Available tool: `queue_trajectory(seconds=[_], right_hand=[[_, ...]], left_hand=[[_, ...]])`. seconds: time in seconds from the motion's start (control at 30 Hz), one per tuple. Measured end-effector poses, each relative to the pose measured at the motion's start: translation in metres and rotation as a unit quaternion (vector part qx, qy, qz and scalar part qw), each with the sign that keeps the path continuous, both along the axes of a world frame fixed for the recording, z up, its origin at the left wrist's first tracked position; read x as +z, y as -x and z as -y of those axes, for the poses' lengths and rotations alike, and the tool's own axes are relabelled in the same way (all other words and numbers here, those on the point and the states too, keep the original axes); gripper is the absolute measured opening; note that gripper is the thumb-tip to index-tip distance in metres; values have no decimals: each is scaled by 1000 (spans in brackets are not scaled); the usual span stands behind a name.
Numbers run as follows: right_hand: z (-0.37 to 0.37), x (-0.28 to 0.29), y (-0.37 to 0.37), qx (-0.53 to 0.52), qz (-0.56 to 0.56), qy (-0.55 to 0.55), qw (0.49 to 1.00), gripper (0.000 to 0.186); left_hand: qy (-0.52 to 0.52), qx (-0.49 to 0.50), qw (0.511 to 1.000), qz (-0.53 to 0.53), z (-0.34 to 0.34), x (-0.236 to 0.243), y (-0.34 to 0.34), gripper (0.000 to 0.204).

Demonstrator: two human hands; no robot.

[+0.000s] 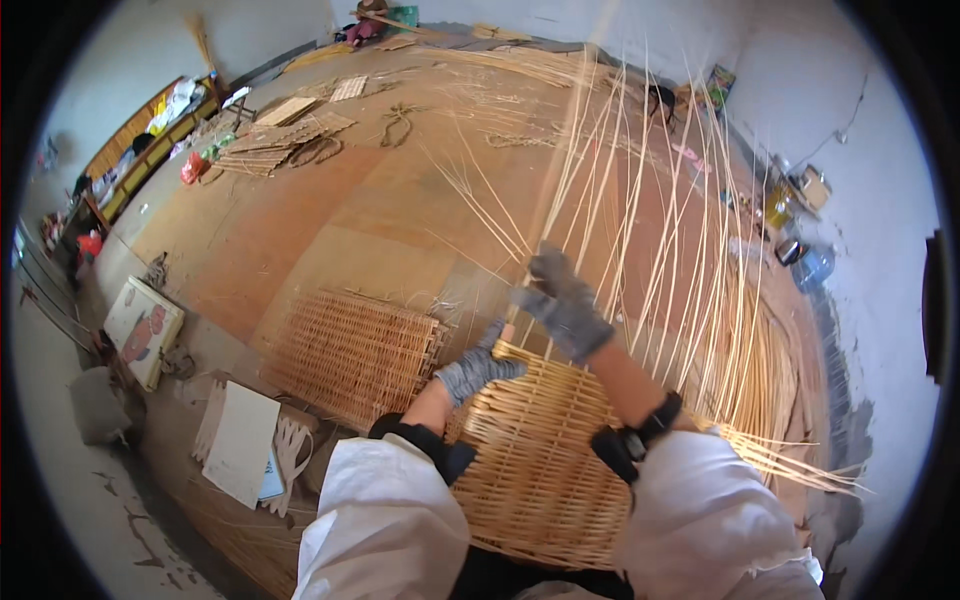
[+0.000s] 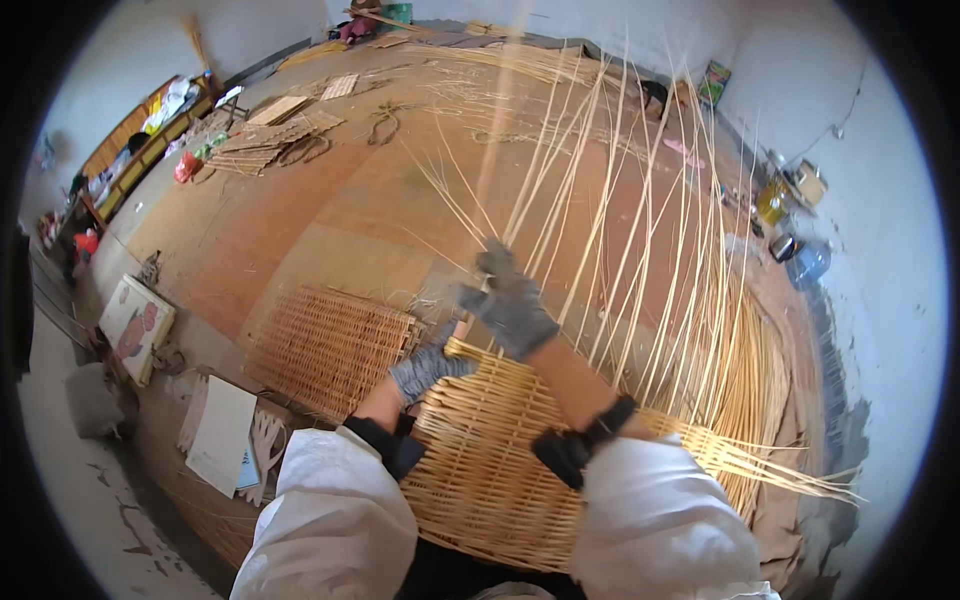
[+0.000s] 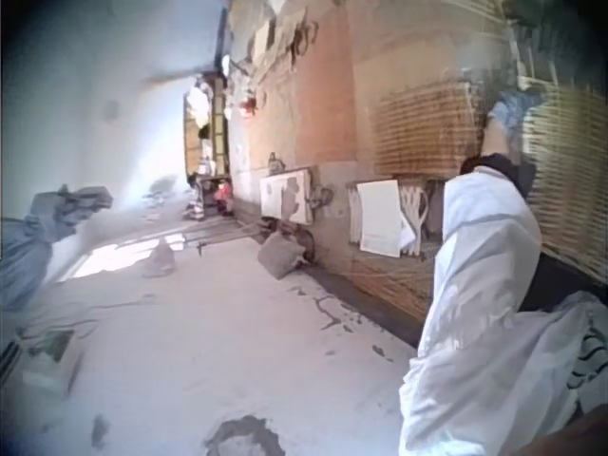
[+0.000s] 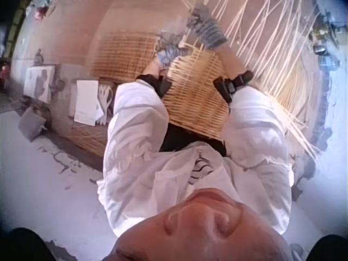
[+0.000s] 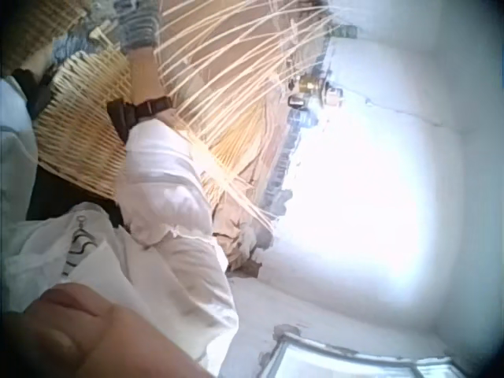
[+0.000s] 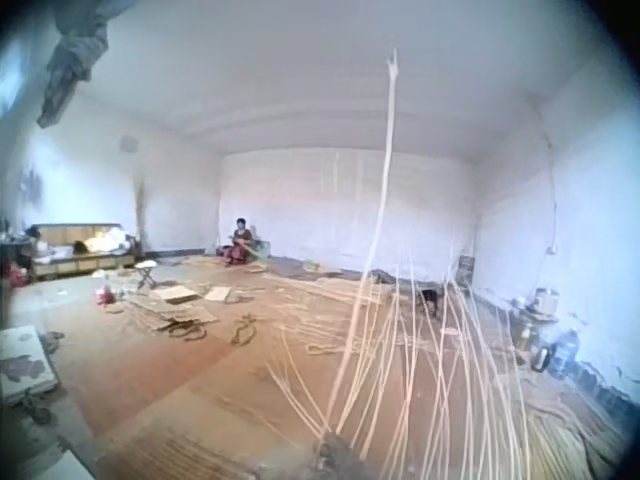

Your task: The person weaves a wicker basket by hand, threading long wooden slats through the frame, and uses a measuring tape to check the dimensions of the work.

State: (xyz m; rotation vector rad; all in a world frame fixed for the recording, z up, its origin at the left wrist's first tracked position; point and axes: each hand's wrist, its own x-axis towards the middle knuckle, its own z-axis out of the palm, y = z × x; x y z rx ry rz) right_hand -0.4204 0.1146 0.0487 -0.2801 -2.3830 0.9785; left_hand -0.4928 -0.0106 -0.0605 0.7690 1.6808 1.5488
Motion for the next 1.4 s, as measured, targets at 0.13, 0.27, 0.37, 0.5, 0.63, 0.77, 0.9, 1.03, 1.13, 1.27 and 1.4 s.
queue_trajectory(seconds=[0.13,0.27,0.37,0.5,0.63,0.77,0.9,1.03,1.13,1.27,1.4], right_hand=[[3,-43,-15,68,-79,414,904,23],[54,-43,-3,75,-122,-196,970,14],[84,-25,83,233,191,-300,905,13],[67,1,180,347,370,-253,824,19],[-22,-10,205,289,301,-135,899,12],[-206,-129,137,73,299,26,951,12],[-91,-13,76,-3,226,344,911,11],[-66,1,-52,-76,-49,531,843,9],[-45,-50,-122,-105,-148,676,714,12],[-25,-73,-126,-33,-327,654,682,13],[-18,-71,-79,-50,-353,575,736,16]], left_hand=[[48,-26,996,76,7,13,-12,79],[169,0,961,-217,-4,-20,-13,44],[130,26,933,-335,-14,-39,-13,30],[-9,185,982,-48,18,17,-5,42],[111,163,957,213,14,21,14,38],[-77,41,880,466,-39,-8,12,40],[103,99,941,306,-3,23,18,34],[211,-57,962,163,-1,44,26,37],[157,18,965,211,3,50,7,34],[71,57,988,125,13,43,-7,32],[33,106,969,-222,2,38,-40,25]])
